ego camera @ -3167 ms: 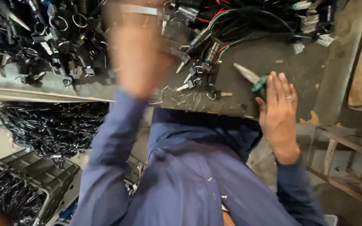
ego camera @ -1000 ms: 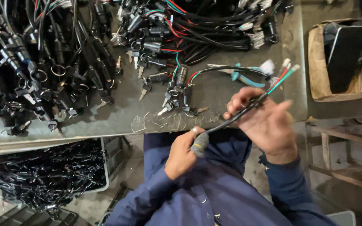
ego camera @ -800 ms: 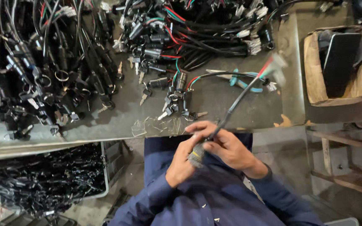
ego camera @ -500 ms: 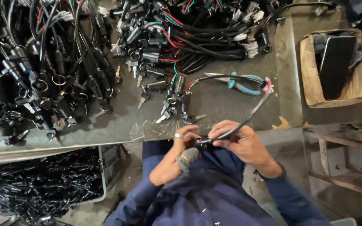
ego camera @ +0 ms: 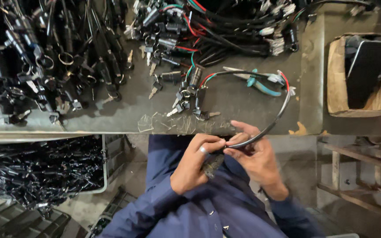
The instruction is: The person repeatedly strips the outer insulation from black wires using pliers, then places the processed wires on a metal table. The person handles multiple wires one at a time, stripping and discarding the insulation while working at a cluttered workbench.
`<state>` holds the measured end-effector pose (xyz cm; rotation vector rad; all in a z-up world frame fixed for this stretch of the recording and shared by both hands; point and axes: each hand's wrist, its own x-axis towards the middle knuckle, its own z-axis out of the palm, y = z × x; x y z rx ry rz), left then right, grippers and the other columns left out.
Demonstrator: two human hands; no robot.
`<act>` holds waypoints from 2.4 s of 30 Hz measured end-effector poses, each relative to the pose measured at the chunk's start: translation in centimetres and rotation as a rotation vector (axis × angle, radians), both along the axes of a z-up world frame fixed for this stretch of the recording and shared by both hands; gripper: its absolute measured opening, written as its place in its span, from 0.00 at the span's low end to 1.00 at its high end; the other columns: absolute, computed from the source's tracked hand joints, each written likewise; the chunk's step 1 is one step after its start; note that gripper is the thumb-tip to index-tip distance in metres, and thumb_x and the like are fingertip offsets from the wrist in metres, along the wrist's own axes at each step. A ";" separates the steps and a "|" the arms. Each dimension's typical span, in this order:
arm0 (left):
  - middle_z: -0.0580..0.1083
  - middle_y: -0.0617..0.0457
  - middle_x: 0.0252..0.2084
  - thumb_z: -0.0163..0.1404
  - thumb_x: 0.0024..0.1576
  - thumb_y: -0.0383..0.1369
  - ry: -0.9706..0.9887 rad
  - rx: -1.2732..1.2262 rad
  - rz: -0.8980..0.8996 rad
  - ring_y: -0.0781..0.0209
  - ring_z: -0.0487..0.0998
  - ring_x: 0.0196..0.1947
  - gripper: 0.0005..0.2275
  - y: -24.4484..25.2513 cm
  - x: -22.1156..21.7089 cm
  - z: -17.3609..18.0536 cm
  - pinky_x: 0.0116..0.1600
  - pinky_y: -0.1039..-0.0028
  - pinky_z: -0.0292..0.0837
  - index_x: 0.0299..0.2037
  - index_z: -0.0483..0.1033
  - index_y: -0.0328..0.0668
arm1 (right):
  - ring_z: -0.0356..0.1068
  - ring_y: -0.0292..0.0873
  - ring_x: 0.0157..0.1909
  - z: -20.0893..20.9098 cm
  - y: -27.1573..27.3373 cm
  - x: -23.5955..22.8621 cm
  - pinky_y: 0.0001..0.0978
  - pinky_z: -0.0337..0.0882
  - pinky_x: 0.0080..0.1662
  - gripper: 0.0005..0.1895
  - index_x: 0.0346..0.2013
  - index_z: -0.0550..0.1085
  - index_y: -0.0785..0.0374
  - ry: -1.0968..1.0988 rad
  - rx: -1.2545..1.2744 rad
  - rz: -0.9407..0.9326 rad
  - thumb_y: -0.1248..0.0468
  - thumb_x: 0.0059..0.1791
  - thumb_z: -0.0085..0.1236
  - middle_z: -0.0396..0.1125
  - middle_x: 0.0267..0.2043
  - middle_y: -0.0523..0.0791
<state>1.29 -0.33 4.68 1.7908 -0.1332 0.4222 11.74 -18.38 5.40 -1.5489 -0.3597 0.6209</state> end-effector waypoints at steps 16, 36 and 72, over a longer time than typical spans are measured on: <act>0.70 0.58 0.35 0.48 0.63 0.24 0.353 -0.769 0.197 0.70 0.68 0.33 0.14 0.9 0.9 -3.7 0.39 0.80 0.65 0.59 0.69 0.39 | 0.67 0.31 0.53 -2.6 4.6 -6.0 0.21 0.68 0.55 0.24 0.67 0.68 0.66 0.423 0.194 -0.168 0.74 0.55 0.53 0.67 0.55 0.42; 0.72 0.52 0.52 0.46 0.63 0.24 0.149 -1.047 0.230 0.65 0.73 0.51 0.12 -7.7 3.0 -3.1 0.58 0.75 0.71 0.56 0.69 0.39 | 0.67 0.39 0.55 0.4 3.1 -1.6 0.31 0.67 0.57 0.17 0.41 0.74 0.62 0.328 0.358 -0.019 0.57 0.47 0.73 0.67 0.50 0.43; 0.69 0.60 0.39 0.50 0.65 0.22 0.489 -1.043 -0.126 0.75 0.69 0.38 0.13 0.2 0.8 1.3 0.42 0.82 0.67 0.59 0.67 0.38 | 0.62 0.60 0.65 -0.3 -2.8 1.1 0.45 0.62 0.66 0.40 0.64 0.62 0.65 -0.707 -0.324 0.387 0.81 0.37 0.54 0.63 0.61 0.55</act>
